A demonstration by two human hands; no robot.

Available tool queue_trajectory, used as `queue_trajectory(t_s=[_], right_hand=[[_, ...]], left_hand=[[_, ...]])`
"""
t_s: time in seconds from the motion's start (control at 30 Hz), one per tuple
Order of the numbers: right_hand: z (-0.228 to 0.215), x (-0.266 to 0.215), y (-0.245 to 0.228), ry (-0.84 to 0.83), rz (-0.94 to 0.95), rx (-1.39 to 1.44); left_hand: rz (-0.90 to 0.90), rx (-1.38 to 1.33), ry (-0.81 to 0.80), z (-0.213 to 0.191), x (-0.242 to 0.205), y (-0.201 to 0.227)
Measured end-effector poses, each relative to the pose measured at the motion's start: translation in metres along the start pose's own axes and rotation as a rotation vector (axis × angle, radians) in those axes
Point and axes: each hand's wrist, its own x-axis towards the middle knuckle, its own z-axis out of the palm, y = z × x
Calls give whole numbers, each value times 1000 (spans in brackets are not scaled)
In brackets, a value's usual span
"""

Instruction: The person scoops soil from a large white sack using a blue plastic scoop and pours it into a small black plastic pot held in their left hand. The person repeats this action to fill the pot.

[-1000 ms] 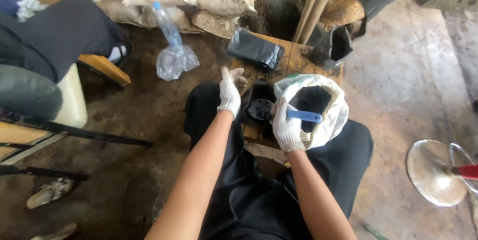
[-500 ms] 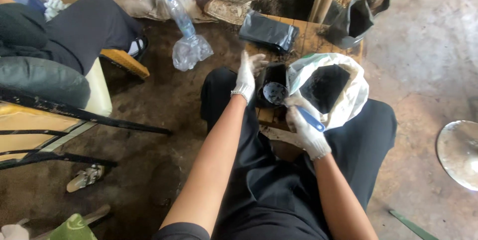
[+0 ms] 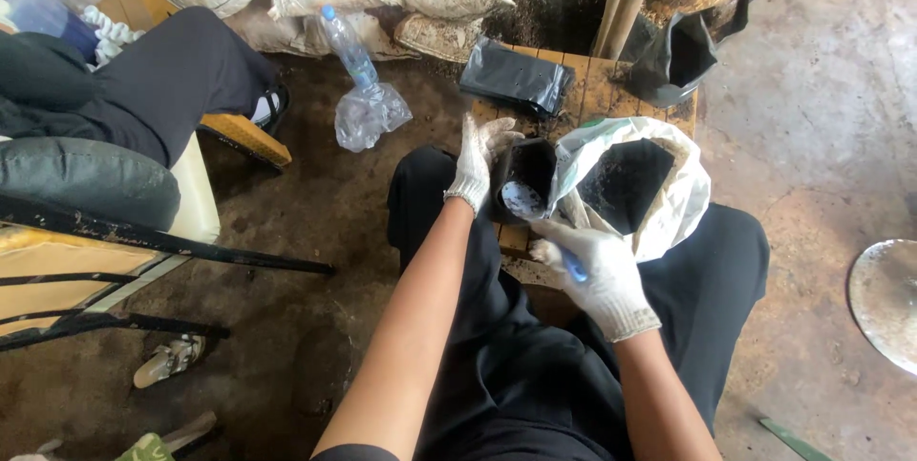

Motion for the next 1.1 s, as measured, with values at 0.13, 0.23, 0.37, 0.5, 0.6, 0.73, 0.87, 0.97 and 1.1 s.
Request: queue_trajectory(t_s=[0.13,0.23,0.37,0.5,0.6,0.73,0.87,0.97,1.1], right_hand=[[-2,4,-29,-127,-43,-187],[3,9,-40,-211,-79,-299],[11,17,-40,-193,-143,-239],[29,14,-37,-121,-84,-178],[33,6,-35,-120,-47,-114],[32,-2,-30,-131,-56,-132],[25,4,-33,-67,-62,-139],[33,10,-25,-56,-75,-151],[44,24,-18,-62,-169,-155]], left_hand=[[20,6,-12,3,-3,4],[8,-33,-84,-1,-6,3],[41,-61,-42,-3,0,-5],[51,2,-137,4,-12,9],[32,-43,-123,0,-4,1],[33,-50,-105,2,-13,0],[96,6,-69,6,-6,2],[98,34,-58,5,-6,1],[74,4,-71,-8,17,-15]])
